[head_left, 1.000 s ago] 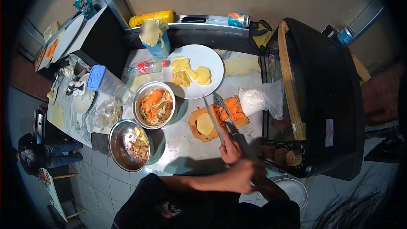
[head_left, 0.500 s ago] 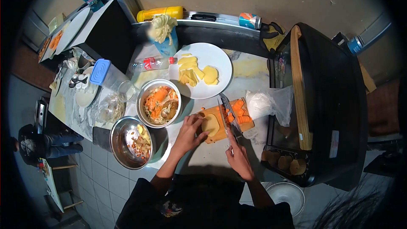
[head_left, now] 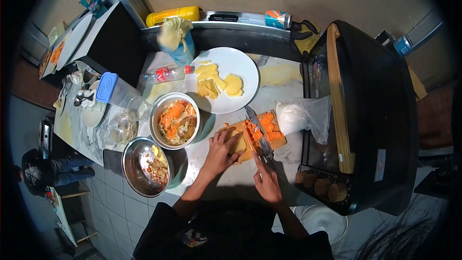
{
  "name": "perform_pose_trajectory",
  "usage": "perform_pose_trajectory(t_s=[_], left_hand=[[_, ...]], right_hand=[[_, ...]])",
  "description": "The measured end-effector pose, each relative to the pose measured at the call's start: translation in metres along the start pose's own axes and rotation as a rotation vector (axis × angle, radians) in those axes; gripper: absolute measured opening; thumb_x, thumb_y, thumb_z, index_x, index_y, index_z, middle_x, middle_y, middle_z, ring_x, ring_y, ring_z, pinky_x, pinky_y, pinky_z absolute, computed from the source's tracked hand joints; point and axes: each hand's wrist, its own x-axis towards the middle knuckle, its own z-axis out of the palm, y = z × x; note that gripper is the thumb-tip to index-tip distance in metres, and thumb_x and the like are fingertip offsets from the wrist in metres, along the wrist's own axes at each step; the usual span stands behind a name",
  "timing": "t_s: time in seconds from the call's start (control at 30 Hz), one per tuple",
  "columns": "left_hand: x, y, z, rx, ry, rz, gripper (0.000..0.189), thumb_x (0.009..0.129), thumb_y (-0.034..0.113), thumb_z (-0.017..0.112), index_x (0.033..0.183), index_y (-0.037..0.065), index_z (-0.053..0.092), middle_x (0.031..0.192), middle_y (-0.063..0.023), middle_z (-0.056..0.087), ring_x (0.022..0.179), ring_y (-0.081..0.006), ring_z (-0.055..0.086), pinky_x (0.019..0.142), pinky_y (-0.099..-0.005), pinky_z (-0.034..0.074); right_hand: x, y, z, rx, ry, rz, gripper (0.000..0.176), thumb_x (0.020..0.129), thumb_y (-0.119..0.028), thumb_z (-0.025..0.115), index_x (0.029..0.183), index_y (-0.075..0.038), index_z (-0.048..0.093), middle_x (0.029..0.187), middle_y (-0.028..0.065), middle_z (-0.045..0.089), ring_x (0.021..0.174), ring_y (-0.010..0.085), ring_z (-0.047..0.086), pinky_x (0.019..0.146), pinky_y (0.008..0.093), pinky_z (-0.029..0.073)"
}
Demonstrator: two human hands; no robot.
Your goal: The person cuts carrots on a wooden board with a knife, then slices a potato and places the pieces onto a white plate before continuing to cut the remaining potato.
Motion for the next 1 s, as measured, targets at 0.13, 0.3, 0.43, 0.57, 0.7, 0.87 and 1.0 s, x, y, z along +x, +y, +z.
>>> perform_pose_trajectory(t_s=[0.13, 0.3, 0.43, 0.57, 0.7, 0.87, 1.0], left_hand=[[0.001, -0.001, 0.002, -0.123, 0.021, -0.027, 0.054, 0.074, 0.026, 0.077, 0.121, 0.006, 0.061, 0.126, -0.0148, 0.052, 0.115, -0.0352, 0.048, 0.098, -0.0447, 0.038], [0.004, 0.002, -0.005, -0.084, 0.012, -0.02, 0.053, 0.074, 0.028, 0.077, 0.121, 0.008, 0.062, 0.124, -0.0154, 0.051, 0.115, -0.0338, 0.047, 0.094, -0.0434, 0.038], [0.0, -0.001, -0.004, -0.045, -0.041, 0.016, 0.057, 0.072, 0.028, 0.078, 0.123, 0.007, 0.061, 0.128, -0.0166, 0.05, 0.117, -0.0343, 0.046, 0.095, -0.0433, 0.038], [-0.002, -0.003, 0.001, -0.032, -0.045, 0.003, 0.061, 0.073, 0.028, 0.078, 0.126, 0.005, 0.06, 0.133, -0.0185, 0.048, 0.122, -0.0344, 0.043, 0.097, -0.0441, 0.037], [-0.005, -0.005, 0.003, 0.002, -0.05, -0.006, 0.06, 0.074, 0.029, 0.076, 0.126, 0.004, 0.059, 0.135, -0.0175, 0.048, 0.123, -0.0342, 0.043, 0.098, -0.0451, 0.036], [-0.008, -0.002, 0.005, 0.052, -0.036, 0.013, 0.054, 0.079, 0.027, 0.071, 0.126, 0.004, 0.058, 0.136, -0.0152, 0.048, 0.122, -0.0328, 0.044, 0.096, -0.0444, 0.036], [-0.009, 0.002, 0.011, 0.129, 0.009, 0.031, 0.05, 0.083, 0.023, 0.065, 0.128, 0.003, 0.056, 0.137, -0.0148, 0.047, 0.12, -0.0311, 0.045, 0.094, -0.044, 0.036]], right_hand=[[0.0, 0.004, 0.003, -0.018, 0.044, -0.037, 0.077, 0.079, 0.009, 0.051, 0.148, -0.021, 0.033, 0.082, 0.0222, 0.056, 0.07, 0.0376, 0.057, 0.065, 0.0438, 0.046], [-0.004, 0.002, 0.004, 0.002, 0.049, -0.025, 0.077, 0.079, 0.008, 0.051, 0.148, -0.021, 0.034, 0.081, 0.0225, 0.056, 0.071, 0.0382, 0.058, 0.066, 0.0442, 0.046], [-0.007, 0.004, 0.006, 0.051, -0.013, 0.013, 0.078, 0.08, 0.006, 0.051, 0.149, -0.022, 0.03, 0.075, 0.019, 0.057, 0.069, 0.0376, 0.058, 0.066, 0.0444, 0.046], [-0.006, -0.002, 0.001, 0.057, -0.089, 0.13, 0.077, 0.082, 0.003, 0.051, 0.15, -0.024, 0.026, 0.068, 0.0171, 0.055, 0.065, 0.0375, 0.058, 0.067, 0.0453, 0.046], [-0.003, 0.0, 0.006, 0.008, -0.105, 0.123, 0.078, 0.083, 0.001, 0.051, 0.151, -0.025, 0.022, 0.065, 0.0201, 0.055, 0.062, 0.0394, 0.057, 0.066, 0.0466, 0.045], [0.002, -0.003, 0.005, -0.128, -0.146, 0.151, 0.082, 0.083, 0.001, 0.052, 0.152, -0.024, 0.017, 0.064, 0.0239, 0.055, 0.06, 0.0415, 0.056, 0.065, 0.0478, 0.045], [0.007, -0.007, 0.001, -0.148, -0.215, 0.133, 0.084, 0.082, 0.002, 0.053, 0.153, -0.019, 0.012, 0.063, 0.025, 0.055, 0.063, 0.0426, 0.058, 0.064, 0.0495, 0.045]])
